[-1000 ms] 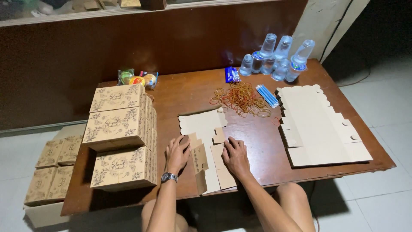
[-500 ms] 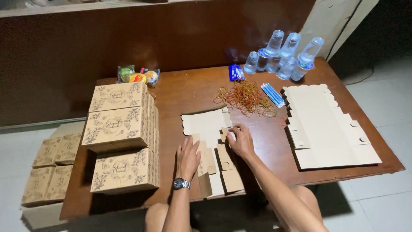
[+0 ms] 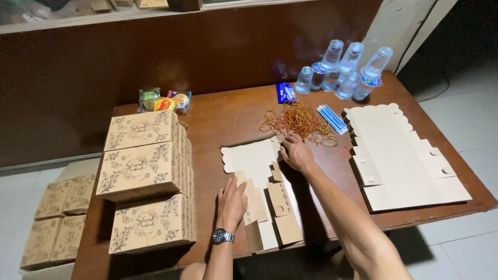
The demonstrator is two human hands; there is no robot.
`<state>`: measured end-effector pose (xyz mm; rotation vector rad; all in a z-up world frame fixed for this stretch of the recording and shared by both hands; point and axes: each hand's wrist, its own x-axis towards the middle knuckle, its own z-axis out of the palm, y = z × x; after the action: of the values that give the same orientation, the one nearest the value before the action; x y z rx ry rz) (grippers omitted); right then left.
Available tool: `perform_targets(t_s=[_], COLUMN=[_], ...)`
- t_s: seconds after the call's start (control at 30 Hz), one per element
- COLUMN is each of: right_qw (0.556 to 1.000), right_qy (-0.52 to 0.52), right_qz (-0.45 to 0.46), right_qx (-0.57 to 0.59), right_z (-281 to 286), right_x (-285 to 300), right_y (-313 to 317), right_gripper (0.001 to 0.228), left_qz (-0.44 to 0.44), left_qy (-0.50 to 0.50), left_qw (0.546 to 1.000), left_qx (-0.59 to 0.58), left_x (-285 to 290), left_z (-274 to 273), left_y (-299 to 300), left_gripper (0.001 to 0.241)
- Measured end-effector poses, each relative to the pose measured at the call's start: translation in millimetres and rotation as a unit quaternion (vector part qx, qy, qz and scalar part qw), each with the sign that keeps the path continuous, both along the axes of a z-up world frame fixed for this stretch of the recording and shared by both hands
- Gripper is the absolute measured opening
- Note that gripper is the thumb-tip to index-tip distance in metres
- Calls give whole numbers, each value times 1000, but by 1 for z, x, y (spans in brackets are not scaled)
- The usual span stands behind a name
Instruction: Folding flat cardboard sheets into boxes on a work table.
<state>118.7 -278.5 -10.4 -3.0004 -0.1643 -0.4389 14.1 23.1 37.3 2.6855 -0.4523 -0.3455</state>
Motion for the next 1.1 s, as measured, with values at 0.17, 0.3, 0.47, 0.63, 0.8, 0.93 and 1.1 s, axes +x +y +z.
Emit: perform_targets(t_s=[0.17, 0.3, 0.47, 0.63, 0.8, 0.93, 1.1], right_qw=[985, 950, 893, 886, 864, 902, 921], right_qy=[-54, -158, 42, 168, 131, 105, 122], right_qz=[-147, -253, -282, -284, -259, -145, -74], right_qx=[73, 88, 349, 326, 412, 393, 361], right_z=[-26, 21, -31, 9, -5, -8, 32], right_x=[9, -16, 16, -2, 8, 5, -23], right_y=[-54, -41, -15, 37, 36, 31, 47], right_gripper=[31, 21, 27, 54, 45, 41, 40], left_qz=[3, 7, 7, 5, 4, 7, 4], left_qy=[5, 8, -3, 2, 4, 7, -2], left_qw=[1000, 1000, 1000, 1000, 1000, 1000, 1000], left_qx=[-10, -8, -7, -12, -20, -10, -19], left_x=[0, 0, -5, -5, -3, -2, 0], left_z=[3, -1, 6, 3, 3, -2, -12], left_y=[-2, -3, -5, -3, -4, -5, -4], left_gripper=[50, 50, 49, 49, 49, 49, 48])
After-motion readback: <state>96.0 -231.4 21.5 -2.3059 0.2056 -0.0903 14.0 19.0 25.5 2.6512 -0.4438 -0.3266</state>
